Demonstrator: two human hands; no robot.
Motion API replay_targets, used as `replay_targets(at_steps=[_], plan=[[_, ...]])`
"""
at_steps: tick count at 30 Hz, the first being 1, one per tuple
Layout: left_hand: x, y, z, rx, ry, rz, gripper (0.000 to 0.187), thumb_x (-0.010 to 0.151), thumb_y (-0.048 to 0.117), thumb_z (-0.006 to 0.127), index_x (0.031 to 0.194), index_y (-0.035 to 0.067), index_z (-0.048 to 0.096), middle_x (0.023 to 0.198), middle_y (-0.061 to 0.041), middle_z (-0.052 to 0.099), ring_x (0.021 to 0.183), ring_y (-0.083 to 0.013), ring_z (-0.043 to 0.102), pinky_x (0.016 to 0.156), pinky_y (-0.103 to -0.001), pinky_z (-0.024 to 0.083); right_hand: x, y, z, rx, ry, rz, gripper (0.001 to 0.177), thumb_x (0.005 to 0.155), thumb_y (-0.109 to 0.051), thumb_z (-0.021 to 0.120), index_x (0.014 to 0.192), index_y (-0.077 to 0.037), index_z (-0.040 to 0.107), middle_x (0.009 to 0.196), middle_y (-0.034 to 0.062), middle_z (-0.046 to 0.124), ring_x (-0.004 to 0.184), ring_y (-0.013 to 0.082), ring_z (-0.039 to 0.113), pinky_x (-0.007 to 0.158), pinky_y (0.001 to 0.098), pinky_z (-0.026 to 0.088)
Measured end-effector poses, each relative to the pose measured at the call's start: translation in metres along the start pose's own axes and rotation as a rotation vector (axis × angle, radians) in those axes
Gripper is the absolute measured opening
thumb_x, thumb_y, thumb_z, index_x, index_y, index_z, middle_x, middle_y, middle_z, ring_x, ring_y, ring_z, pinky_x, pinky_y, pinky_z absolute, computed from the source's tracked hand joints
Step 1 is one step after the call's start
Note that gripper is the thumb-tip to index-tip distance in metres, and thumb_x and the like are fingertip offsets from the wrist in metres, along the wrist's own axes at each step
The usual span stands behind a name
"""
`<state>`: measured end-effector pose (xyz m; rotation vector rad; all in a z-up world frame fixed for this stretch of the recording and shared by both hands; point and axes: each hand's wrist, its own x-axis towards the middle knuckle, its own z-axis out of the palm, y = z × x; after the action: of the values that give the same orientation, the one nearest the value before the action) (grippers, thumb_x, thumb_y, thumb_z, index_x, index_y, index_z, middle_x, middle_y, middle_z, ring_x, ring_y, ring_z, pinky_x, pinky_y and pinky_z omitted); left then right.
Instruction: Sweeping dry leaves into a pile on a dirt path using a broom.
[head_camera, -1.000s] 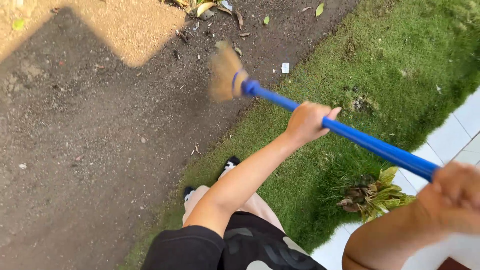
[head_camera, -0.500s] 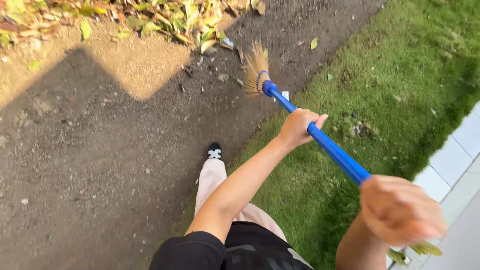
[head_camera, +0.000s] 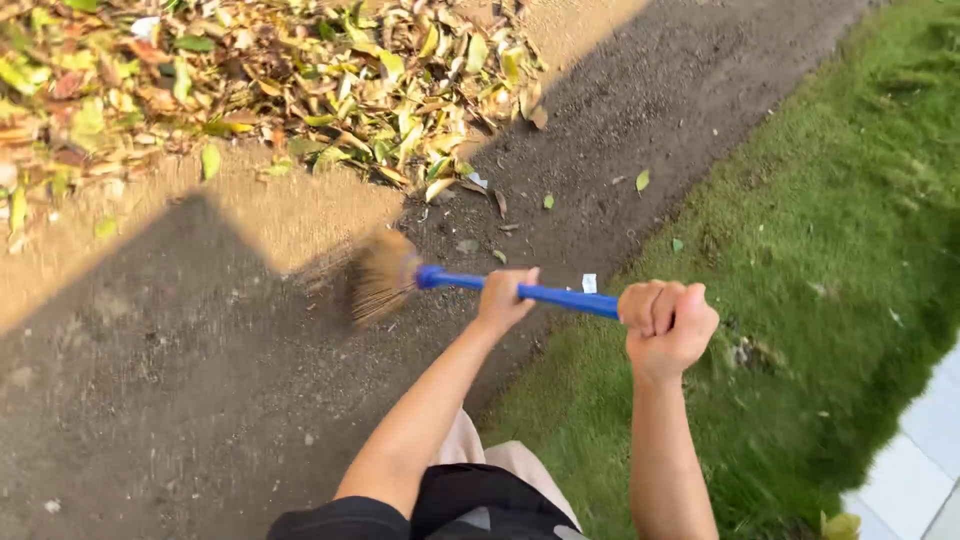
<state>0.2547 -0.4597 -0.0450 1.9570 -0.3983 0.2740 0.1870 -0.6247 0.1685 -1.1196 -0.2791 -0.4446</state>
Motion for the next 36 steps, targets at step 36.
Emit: replay_targets(at_steps=[36], plan=[[0.198,0.223,0.318,-0.259,-0.046,0.078,0.049,0.098,0.024,0.066,0.055,0.006,0.051,0.054,-0.015,0.054,0.049,-0.0355,0.055,0.054,-0.047,0.043,0.173,-0.204,-0.308,-0.158,-0.241,-0.278,0.059,0.108,-0.045,0.037,0.057,-0.019,0.026,0.043,-0.0044,0.030,0.033,0.0083,0.028,0.031,0.0289,0.028]])
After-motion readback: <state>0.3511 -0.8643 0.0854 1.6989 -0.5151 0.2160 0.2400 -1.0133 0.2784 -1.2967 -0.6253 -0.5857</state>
